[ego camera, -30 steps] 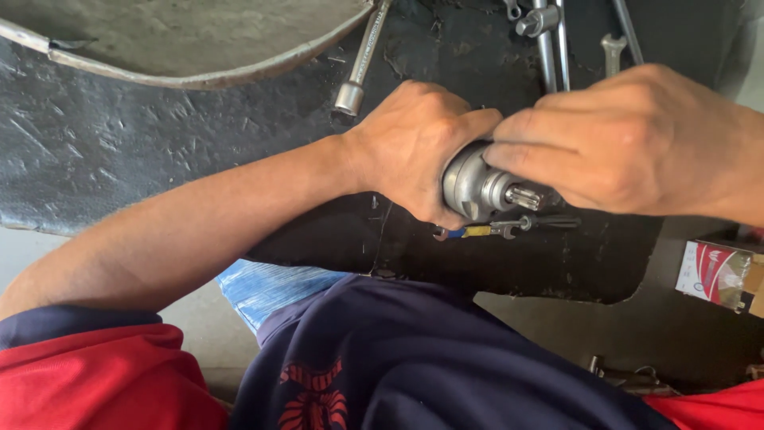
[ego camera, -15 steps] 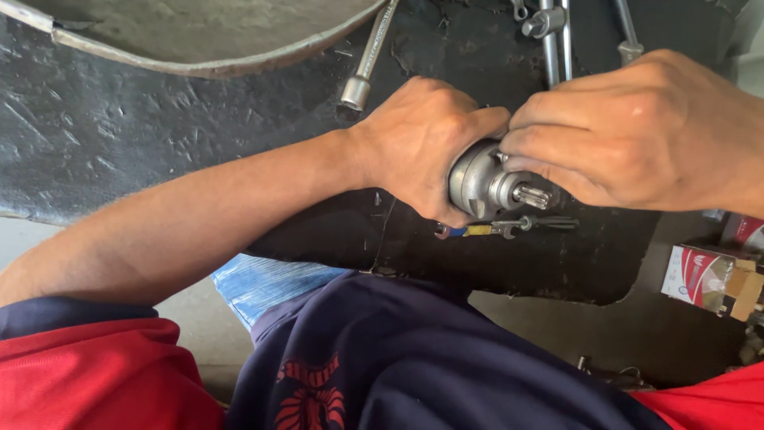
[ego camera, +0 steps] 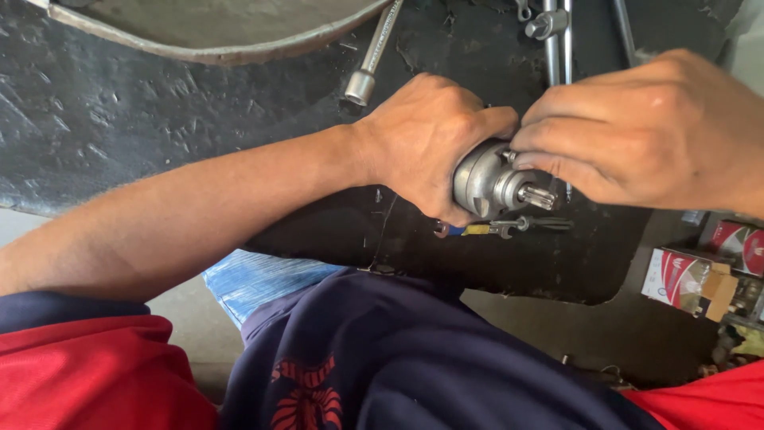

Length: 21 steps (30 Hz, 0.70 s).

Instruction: Disassembling and repairing a motorcycle starter motor at a workbench.

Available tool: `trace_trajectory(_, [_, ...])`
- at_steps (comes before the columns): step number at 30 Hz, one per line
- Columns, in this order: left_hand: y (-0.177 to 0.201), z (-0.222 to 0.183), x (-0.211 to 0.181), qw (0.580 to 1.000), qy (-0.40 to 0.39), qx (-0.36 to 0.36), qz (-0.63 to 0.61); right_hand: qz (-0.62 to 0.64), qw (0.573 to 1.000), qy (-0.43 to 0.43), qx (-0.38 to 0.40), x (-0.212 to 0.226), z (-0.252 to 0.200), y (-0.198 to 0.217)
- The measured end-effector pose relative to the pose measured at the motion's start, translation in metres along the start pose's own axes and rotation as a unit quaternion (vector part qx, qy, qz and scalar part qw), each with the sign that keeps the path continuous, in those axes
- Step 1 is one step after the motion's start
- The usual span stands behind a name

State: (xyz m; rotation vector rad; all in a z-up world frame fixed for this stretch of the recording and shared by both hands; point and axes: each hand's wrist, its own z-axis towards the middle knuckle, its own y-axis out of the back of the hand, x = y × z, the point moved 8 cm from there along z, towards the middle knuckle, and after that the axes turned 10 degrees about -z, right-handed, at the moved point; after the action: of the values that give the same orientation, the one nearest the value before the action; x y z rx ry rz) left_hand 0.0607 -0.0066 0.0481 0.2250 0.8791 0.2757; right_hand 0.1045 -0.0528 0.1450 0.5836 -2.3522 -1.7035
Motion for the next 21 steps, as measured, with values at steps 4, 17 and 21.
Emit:
trace_trajectory(4, [0.0, 0.0, 0.0, 1.0, 0.006, 0.005, 0.007, 0.001, 0.998, 0.05, -0.04, 0.009, 0.0, 0.003])
trace_trajectory(17, [0.001, -0.005, 0.0, 1.0, -0.003, 0.0, 0.003, 0.047, 0.997, 0.062, -0.024, 0.011, 0.011, 0.003])
trace_trajectory(21, [0.001, -0.004, 0.001, 1.0, -0.001, -0.003, 0.004, -0.006, 0.997, 0.078, -0.029, 0.022, 0.011, 0.01])
